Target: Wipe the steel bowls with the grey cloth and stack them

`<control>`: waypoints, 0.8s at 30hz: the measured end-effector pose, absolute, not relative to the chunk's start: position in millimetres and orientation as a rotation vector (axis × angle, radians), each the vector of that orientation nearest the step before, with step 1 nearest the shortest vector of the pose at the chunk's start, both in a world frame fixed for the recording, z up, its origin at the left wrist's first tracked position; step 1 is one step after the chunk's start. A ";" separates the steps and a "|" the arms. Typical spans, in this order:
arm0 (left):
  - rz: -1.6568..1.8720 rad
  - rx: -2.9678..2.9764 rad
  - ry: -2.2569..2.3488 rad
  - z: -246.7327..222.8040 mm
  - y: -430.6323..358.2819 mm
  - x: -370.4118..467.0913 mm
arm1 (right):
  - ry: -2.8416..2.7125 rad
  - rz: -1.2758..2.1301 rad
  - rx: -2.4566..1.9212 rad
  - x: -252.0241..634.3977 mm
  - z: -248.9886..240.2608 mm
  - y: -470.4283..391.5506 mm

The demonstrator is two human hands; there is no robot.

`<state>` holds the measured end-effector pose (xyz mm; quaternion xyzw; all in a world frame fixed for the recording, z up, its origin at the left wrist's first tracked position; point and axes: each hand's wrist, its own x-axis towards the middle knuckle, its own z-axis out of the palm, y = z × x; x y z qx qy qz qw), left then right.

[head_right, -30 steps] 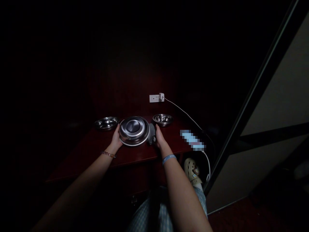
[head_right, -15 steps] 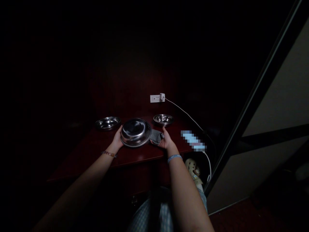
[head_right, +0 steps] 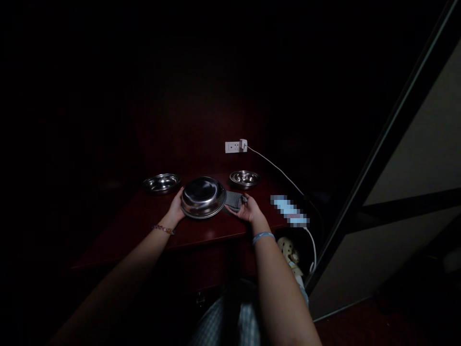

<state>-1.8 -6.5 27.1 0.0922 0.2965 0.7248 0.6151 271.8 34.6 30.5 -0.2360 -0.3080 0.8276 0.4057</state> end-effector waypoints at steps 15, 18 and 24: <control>1.621 0.256 0.636 23.7 -4.3 -3.8 | -0.554 2.093 -0.664 271.7 33.4 29.5; 1.606 0.268 0.614 23.3 -3.8 -4.6 | -0.632 2.105 -0.691 271.6 35.7 24.6; 1.607 0.261 0.609 22.0 -2.4 -5.9 | -0.710 2.093 -0.599 275.7 31.6 26.8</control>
